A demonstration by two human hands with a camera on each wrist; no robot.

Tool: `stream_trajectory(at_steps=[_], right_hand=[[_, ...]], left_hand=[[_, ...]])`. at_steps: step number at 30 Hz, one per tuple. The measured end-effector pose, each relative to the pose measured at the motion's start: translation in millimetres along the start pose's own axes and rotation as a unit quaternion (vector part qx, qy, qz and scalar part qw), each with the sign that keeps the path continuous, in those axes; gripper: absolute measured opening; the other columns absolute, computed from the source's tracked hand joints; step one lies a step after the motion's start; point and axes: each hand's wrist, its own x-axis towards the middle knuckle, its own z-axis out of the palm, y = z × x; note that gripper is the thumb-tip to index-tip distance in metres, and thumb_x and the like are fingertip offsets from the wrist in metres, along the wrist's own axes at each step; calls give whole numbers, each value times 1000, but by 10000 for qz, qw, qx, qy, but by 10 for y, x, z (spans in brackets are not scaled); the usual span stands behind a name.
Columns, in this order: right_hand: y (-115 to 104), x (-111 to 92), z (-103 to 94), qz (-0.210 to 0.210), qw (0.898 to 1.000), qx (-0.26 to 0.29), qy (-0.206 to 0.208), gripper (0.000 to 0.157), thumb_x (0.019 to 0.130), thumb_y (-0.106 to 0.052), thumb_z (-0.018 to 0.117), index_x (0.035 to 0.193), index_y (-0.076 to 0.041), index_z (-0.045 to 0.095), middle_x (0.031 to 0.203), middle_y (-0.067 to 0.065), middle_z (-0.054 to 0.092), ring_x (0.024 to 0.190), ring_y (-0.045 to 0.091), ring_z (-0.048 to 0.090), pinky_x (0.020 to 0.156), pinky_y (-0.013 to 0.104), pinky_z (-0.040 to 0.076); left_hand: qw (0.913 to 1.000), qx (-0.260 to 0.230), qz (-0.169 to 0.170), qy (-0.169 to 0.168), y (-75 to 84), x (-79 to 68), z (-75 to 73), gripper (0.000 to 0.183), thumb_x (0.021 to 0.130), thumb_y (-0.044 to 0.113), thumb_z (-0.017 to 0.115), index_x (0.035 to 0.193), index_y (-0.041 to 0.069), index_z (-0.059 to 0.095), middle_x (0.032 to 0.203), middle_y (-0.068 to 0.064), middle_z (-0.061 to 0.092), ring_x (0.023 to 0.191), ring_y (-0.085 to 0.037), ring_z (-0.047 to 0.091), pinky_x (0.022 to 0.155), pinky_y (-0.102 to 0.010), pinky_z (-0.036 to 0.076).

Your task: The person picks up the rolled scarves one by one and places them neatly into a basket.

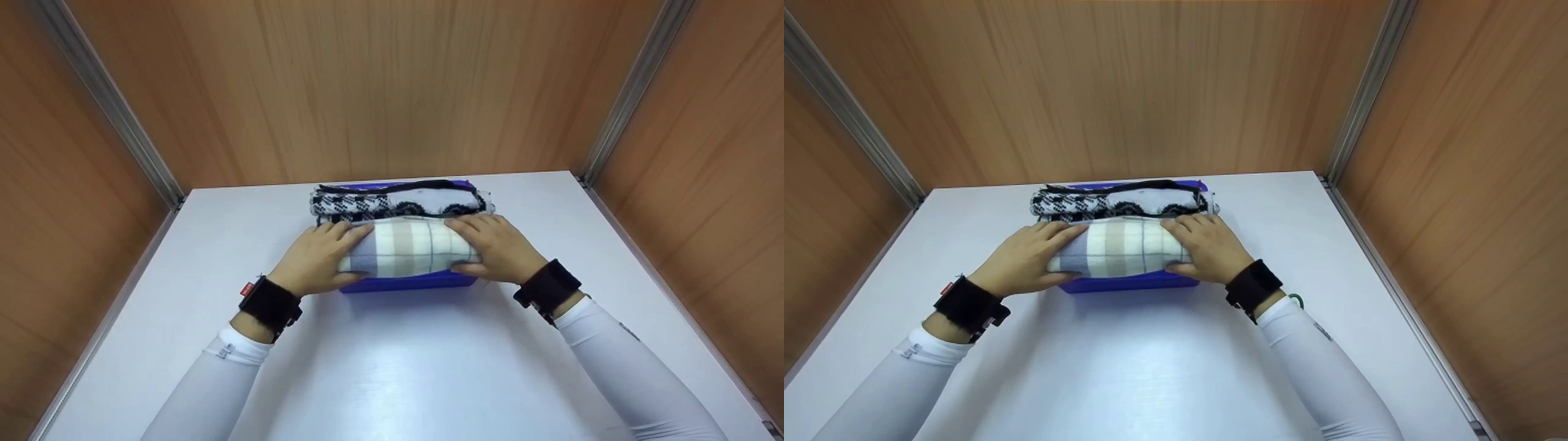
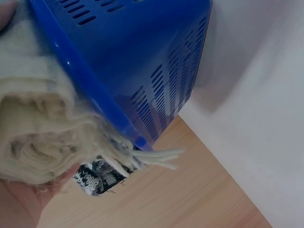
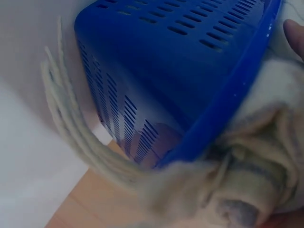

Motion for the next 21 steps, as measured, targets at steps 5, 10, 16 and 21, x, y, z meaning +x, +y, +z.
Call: stream_trajectory(at_steps=[5,10,16,21], right_hand=[[-9,-4,-36,5,9999,-101,-12,88,87,-53,87,156,-9,55,142,18,68,129,42,65,109,64,52],[3,-4,-66,-49,9998,-200,60,86,89,-54,84,155,-9,55,141,19,67,129,43,65,107,64,53],[-2,-4,-101,56,9998,-193,81,84,92,-57,80,156,-10,56,143,18,67,131,42,65,107,64,53],[-7,-11,-139,220,9997,-95,60,83,94,-60,76,157,-10,56,145,17,67,134,41,64,110,63,51]], left_hand=[[10000,57,13,52,1,3,-18,86,93,66,74,161,18,52,137,-16,66,118,-40,66,93,-58,59],[9999,94,32,101,2,11,-41,82,97,66,69,160,17,54,138,-17,66,118,-41,64,94,-59,57],[9997,206,33,134,9,11,-68,77,101,62,65,161,16,53,137,-17,66,119,-40,64,93,-58,57],[9995,218,-37,223,11,-10,-97,74,103,59,64,161,14,52,139,-19,67,124,-41,64,96,-60,57]])
